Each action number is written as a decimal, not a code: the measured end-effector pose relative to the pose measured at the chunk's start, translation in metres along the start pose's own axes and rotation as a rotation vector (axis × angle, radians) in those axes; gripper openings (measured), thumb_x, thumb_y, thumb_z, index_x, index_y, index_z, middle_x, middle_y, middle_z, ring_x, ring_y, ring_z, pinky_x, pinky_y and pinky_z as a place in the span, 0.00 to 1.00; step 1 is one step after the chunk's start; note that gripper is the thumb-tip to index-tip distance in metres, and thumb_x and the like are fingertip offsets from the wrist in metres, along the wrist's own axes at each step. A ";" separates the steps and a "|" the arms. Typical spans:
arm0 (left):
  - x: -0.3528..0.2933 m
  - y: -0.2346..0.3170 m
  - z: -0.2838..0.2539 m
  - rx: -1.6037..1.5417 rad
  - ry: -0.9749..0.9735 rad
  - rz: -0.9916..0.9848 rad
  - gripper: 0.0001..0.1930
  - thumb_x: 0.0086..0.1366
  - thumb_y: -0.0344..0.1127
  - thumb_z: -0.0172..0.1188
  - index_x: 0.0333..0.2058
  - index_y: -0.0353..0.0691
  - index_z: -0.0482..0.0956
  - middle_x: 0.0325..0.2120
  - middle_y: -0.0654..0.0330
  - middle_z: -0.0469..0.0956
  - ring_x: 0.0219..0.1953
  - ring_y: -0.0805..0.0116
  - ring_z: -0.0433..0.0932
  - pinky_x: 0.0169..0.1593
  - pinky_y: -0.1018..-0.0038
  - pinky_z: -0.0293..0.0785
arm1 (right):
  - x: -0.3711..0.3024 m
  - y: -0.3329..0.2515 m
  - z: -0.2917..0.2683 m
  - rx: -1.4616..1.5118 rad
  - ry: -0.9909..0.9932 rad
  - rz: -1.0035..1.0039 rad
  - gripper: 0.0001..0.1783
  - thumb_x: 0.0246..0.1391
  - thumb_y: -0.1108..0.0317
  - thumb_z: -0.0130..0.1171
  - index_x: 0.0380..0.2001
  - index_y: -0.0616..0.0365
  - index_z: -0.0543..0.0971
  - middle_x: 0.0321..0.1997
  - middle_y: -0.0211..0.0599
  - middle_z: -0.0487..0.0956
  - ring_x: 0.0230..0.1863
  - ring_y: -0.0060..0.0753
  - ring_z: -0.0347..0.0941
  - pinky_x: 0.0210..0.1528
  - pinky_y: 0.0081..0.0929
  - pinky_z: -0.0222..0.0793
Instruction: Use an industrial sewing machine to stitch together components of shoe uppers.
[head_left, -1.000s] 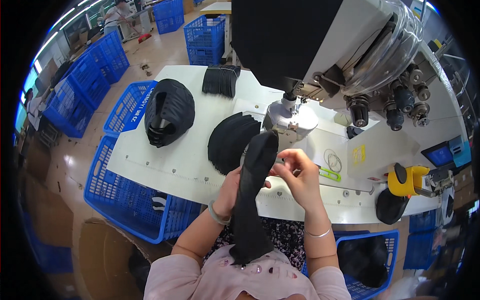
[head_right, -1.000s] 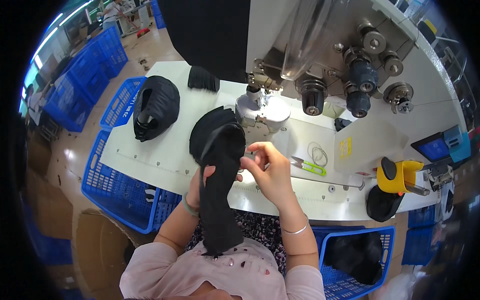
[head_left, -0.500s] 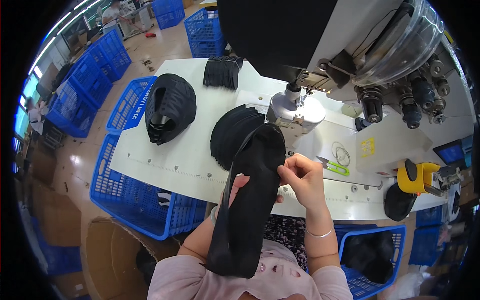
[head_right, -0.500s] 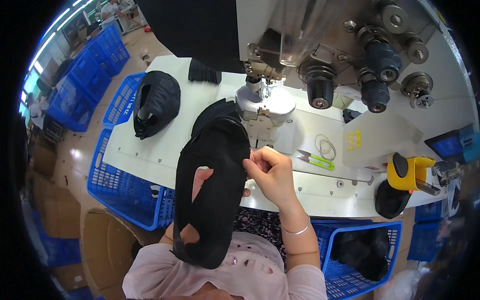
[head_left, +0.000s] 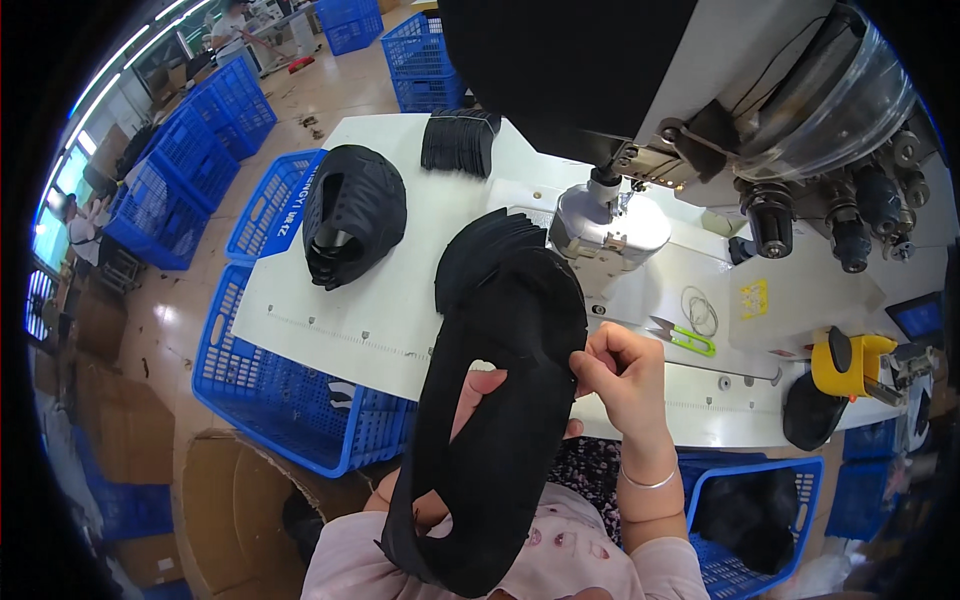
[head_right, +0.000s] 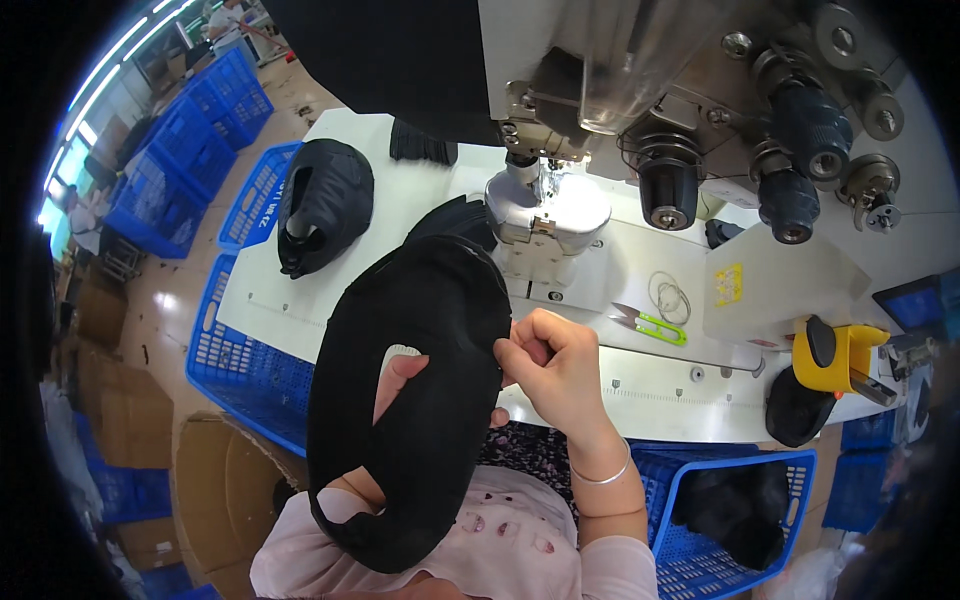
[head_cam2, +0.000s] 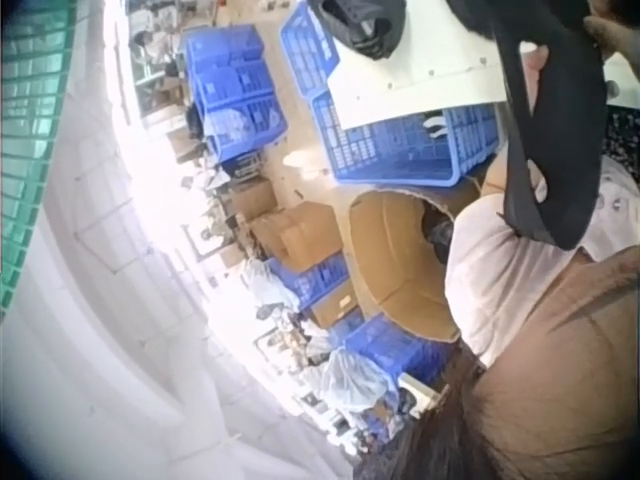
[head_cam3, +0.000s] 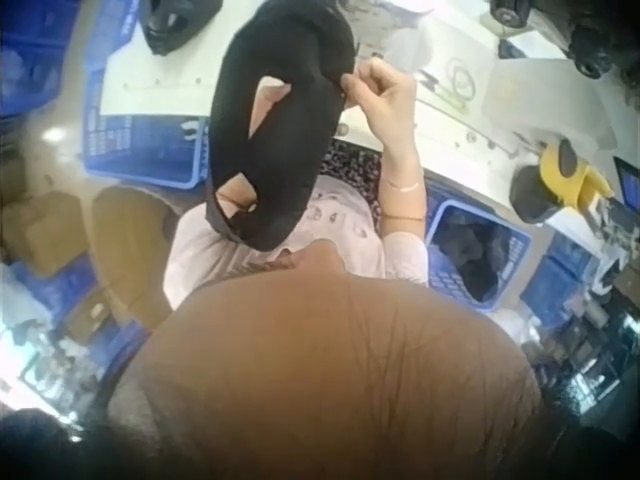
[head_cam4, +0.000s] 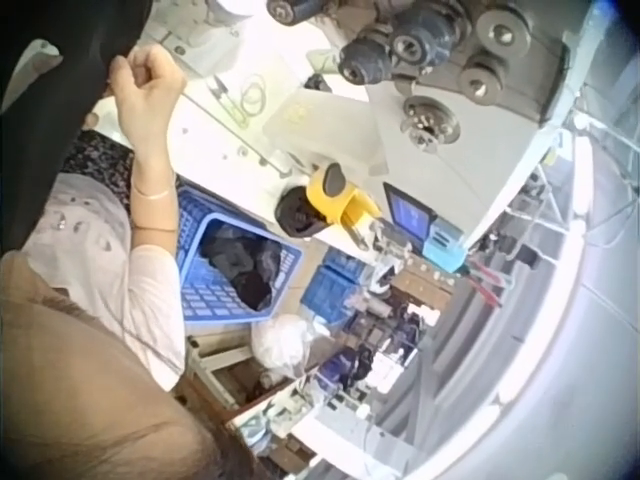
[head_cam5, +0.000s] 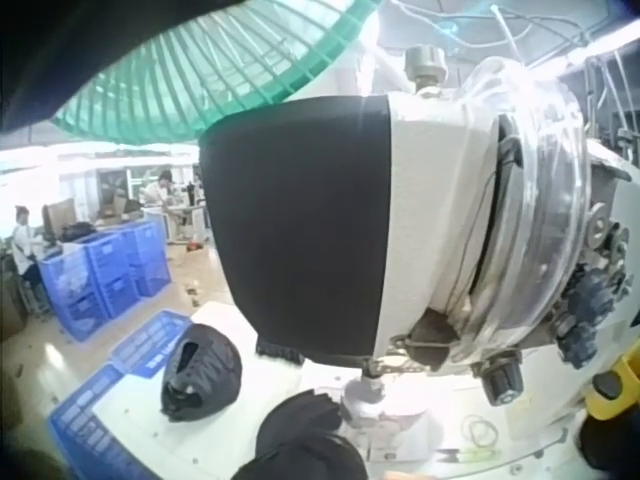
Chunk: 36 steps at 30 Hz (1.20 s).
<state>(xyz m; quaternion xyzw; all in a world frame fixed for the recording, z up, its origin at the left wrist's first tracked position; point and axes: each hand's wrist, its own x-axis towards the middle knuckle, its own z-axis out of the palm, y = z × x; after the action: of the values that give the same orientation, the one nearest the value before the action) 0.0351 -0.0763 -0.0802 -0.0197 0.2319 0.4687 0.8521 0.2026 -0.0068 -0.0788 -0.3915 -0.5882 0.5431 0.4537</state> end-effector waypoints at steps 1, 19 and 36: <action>0.001 0.001 -0.005 -0.029 -0.054 -0.044 0.29 0.66 0.47 0.45 0.58 0.30 0.65 0.46 0.45 0.76 0.39 0.60 0.82 0.33 0.72 0.83 | 0.000 0.001 -0.001 -0.002 0.004 0.004 0.10 0.48 0.79 0.59 0.17 0.65 0.70 0.14 0.21 0.59 0.16 0.13 0.66 0.19 0.15 0.65; 0.002 -0.002 -0.001 -0.246 -0.263 -0.036 0.30 0.63 0.44 0.44 0.57 0.26 0.64 0.52 0.42 0.71 0.47 0.42 0.75 0.54 0.59 0.73 | -0.006 -0.006 0.005 -0.068 0.054 -0.027 0.14 0.46 0.79 0.59 0.14 0.62 0.66 0.12 0.22 0.58 0.14 0.16 0.69 0.16 0.15 0.59; -0.013 0.113 -0.053 0.795 0.070 0.719 0.31 0.58 0.35 0.48 0.60 0.27 0.62 0.57 0.51 0.69 0.52 0.62 0.74 0.55 0.72 0.71 | -0.008 0.012 -0.007 -0.438 0.123 -0.195 0.06 0.50 0.74 0.61 0.22 0.63 0.76 0.16 0.30 0.66 0.17 0.18 0.57 0.20 0.21 0.52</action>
<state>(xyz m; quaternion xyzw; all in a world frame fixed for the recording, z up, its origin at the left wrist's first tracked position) -0.0818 -0.0366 -0.1014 0.3697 0.4120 0.6061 0.5711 0.2116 -0.0113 -0.0915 -0.4542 -0.6980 0.3315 0.4434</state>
